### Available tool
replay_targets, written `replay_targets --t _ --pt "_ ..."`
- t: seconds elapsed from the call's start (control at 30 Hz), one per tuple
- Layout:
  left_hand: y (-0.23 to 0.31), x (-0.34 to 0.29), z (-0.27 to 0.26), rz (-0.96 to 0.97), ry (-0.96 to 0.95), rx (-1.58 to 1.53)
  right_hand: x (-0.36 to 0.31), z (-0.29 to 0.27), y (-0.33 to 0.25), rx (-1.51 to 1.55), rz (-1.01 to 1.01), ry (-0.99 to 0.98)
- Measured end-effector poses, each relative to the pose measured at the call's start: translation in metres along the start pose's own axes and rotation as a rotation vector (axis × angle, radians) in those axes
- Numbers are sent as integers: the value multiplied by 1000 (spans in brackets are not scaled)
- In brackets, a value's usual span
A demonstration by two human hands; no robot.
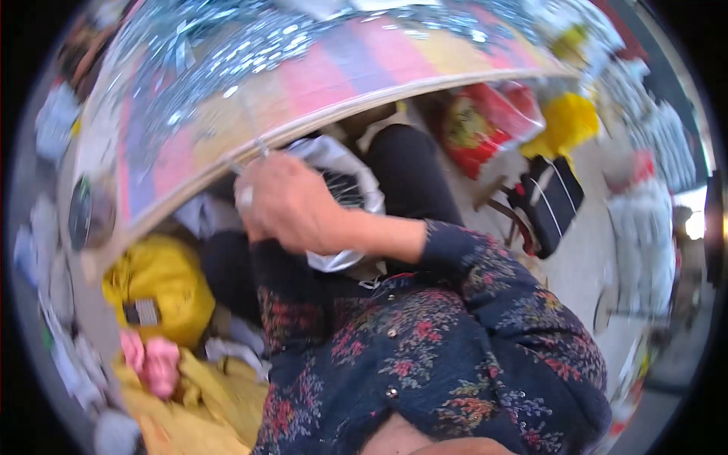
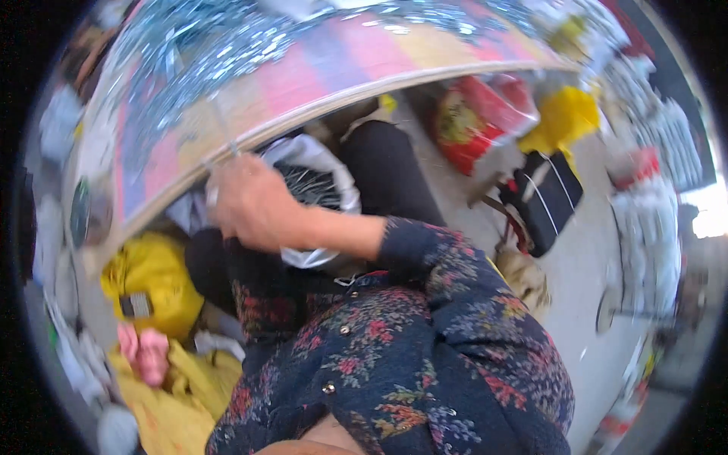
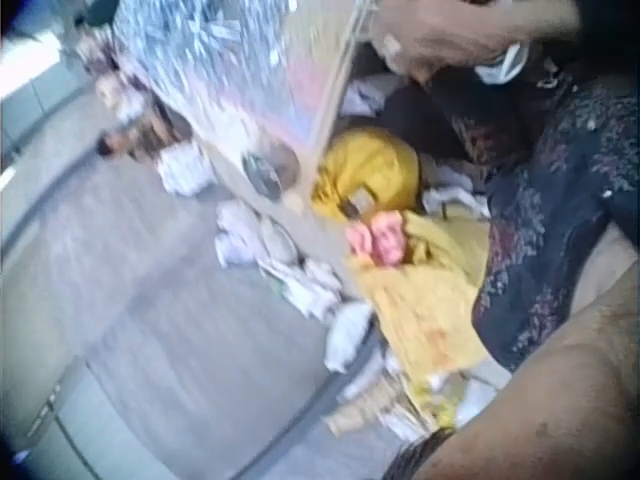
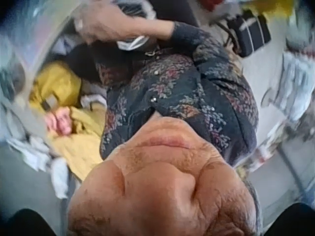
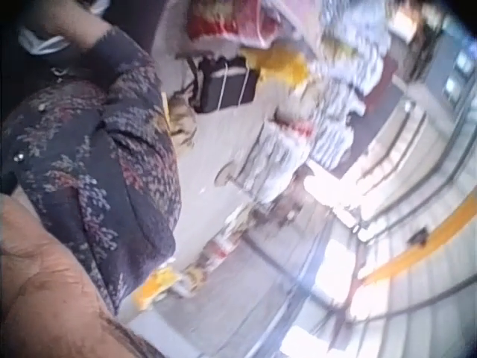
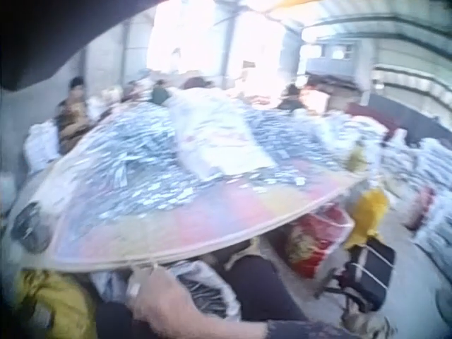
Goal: The person repeatedly picks up metal washers from the table, slides them onto long metal bolts by hand, and places the assembled bolts into a bag.
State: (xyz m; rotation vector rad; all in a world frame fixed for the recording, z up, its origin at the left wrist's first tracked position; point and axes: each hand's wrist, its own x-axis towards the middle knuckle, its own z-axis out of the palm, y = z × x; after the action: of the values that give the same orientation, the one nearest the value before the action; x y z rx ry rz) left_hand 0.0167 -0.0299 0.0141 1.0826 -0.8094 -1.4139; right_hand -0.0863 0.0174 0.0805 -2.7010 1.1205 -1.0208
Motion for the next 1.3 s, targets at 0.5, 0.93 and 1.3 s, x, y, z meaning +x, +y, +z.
replay_targets --t 0.5,0.93,1.3 --pt "13 -30 -21 46 152 -273 27 6 -34 72 -132 210" --pt "12 -28 -26 129 83 -364 44 29 20 215 484 -135" --pt "12 -34 -26 117 21 -392 39 21 63 652 262 -87"
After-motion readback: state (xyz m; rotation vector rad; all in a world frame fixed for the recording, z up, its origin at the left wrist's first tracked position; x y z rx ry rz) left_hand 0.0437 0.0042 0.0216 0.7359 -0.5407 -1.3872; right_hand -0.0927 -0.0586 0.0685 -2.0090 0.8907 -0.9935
